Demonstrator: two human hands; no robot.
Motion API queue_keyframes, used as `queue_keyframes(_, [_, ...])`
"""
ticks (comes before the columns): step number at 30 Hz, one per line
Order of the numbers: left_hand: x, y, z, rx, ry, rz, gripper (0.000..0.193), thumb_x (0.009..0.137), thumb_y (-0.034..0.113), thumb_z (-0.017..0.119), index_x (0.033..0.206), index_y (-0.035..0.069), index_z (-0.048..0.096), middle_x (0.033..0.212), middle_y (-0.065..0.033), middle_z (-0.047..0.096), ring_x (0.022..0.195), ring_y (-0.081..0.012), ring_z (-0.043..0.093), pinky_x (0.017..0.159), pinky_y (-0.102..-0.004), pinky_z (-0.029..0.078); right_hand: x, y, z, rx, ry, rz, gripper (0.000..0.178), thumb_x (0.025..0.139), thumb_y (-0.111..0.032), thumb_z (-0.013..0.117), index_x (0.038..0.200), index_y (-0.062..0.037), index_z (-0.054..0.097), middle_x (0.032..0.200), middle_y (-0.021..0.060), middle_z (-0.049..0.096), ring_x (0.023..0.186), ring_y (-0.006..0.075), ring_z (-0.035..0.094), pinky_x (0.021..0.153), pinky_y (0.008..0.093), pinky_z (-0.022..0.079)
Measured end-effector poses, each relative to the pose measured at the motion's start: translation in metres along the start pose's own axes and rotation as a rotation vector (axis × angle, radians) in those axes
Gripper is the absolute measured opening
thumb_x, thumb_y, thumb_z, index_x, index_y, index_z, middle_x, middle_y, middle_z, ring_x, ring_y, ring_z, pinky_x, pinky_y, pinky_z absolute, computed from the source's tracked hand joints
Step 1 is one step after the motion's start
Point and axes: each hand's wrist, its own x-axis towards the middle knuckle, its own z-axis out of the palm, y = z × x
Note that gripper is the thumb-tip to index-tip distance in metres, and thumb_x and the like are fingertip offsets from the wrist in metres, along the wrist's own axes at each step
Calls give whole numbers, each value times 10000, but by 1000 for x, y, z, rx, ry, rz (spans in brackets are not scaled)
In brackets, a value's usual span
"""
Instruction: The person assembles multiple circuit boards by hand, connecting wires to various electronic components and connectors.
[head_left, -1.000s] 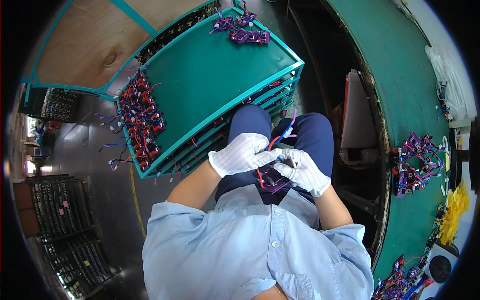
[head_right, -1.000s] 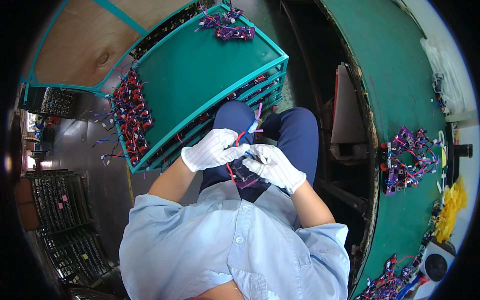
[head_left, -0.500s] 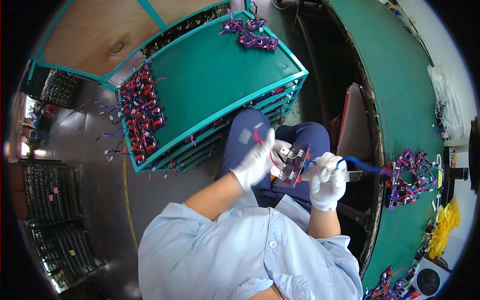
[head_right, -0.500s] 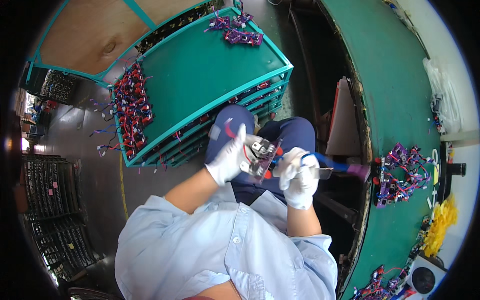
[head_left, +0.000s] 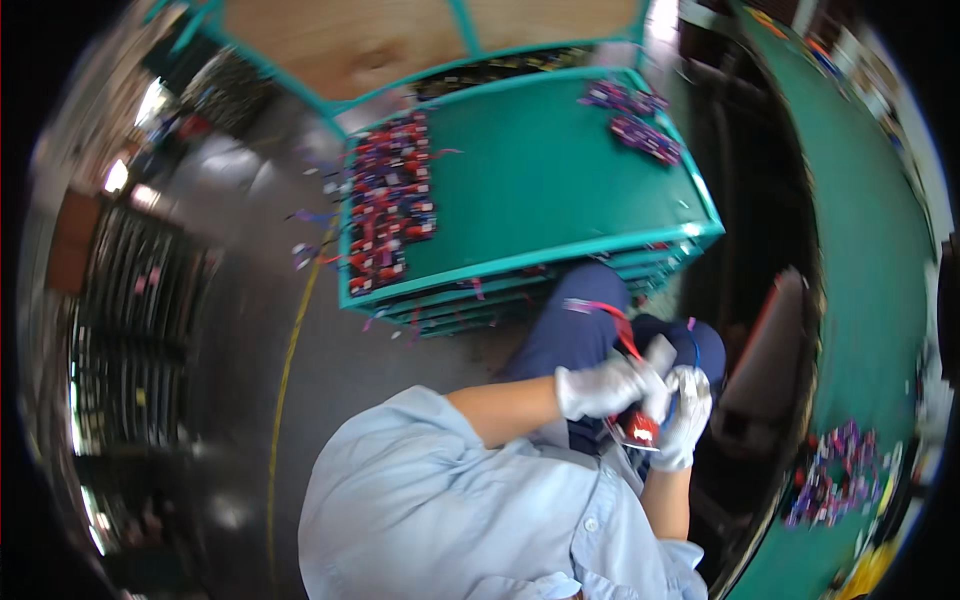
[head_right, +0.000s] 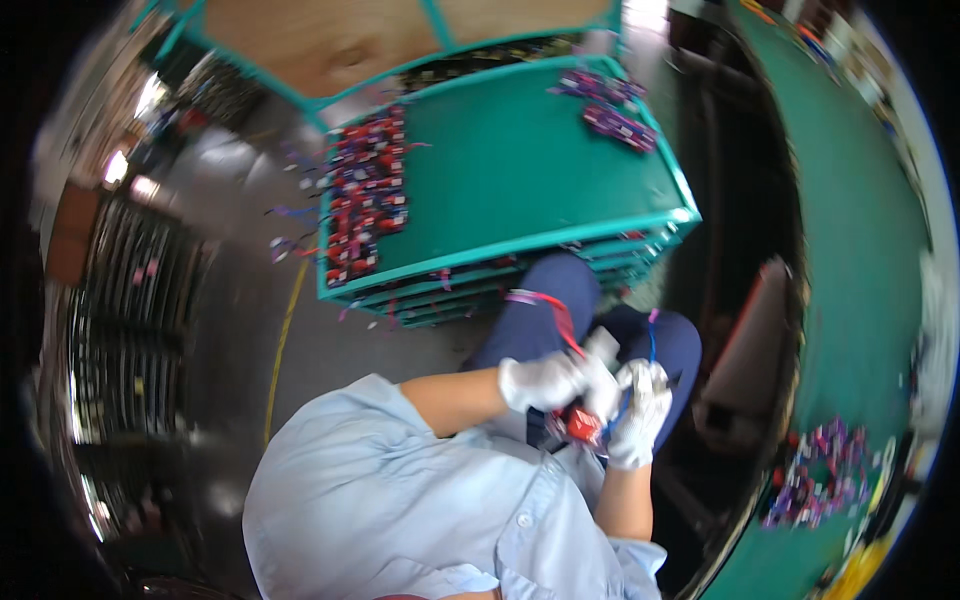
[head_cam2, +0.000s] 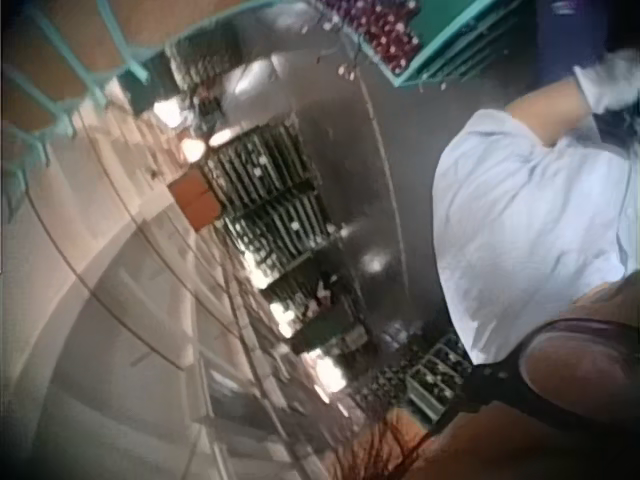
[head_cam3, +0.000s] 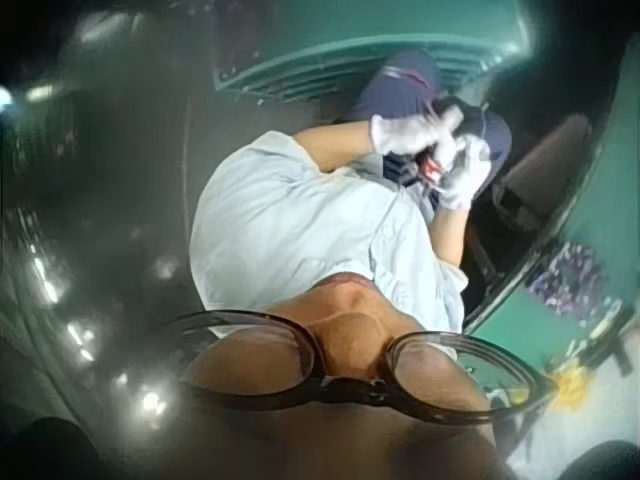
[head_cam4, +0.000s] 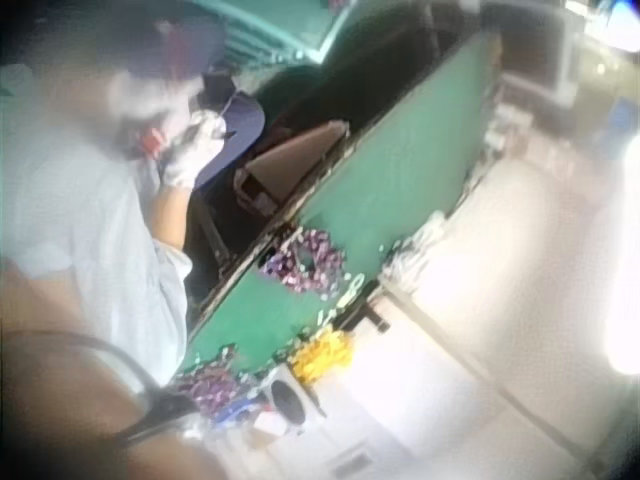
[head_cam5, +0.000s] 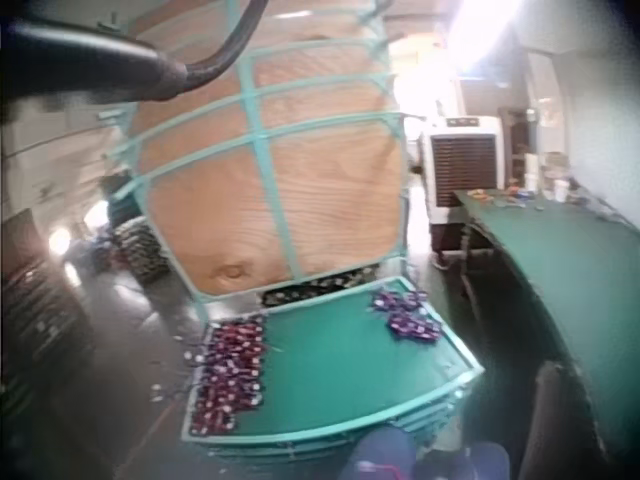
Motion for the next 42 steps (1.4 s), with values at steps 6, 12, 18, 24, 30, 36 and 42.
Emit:
queue_keyframes(6, [5,-9,28,-1596,296,-452,147,908,12,361,978,-18,486,996,-75,509,985,-145,507,882,-224,437,14,-14,-5,-852,-48,-759,128,827,-47,506,706,-19,536,637,47,528,573,132,508,533,261,409])
queue_keyframes(12, [3,14,11,-534,156,-543,266,842,292,588,873,28,590,793,15,570,771,-52,492,711,-219,399,28,-20,8,-560,-239,-78,86,803,-29,534,871,3,576,753,62,579,658,115,529,615,252,438])
queue_keyframes(18, [19,16,-22,-468,837,-368,430,914,399,407,682,65,548,586,12,519,537,-78,467,532,-246,386,13,-1,32,-51,-284,-398,744,686,-313,738,1246,7,368,1178,131,466,1041,202,488,869,309,413])
queue_keyframes(24, [16,18,-2,-495,925,-104,236,924,204,443,829,30,571,782,-12,590,731,-70,537,690,-227,427,17,8,54,-80,-265,-327,1023,573,-291,818,1348,-50,195,1272,118,372,1146,225,420,949,359,375])
queue_keyframes(30, [11,21,-3,-448,836,-297,253,912,251,466,953,10,531,859,-53,604,814,-99,563,760,-230,434,11,-7,35,105,-325,-104,1042,539,-280,821,1360,-91,209,1164,109,444,1048,206,477,883,321,410])
queue_keyframes(36, [2,44,-70,-860,497,223,404,928,304,391,643,41,505,591,-56,511,495,-149,495,534,-246,436,0,14,1,250,-291,175,739,661,-201,664,1293,-12,332,1208,104,455,1038,189,509,904,285,390])
queue_keyframes(42, [27,75,-31,642,316,310,278,750,66,625,554,67,427,535,-45,434,438,-185,437,419,-278,366,-20,41,-20,607,-252,472,658,701,-219,641,1263,-6,376,1074,124,558,951,202,571,811,306,477])
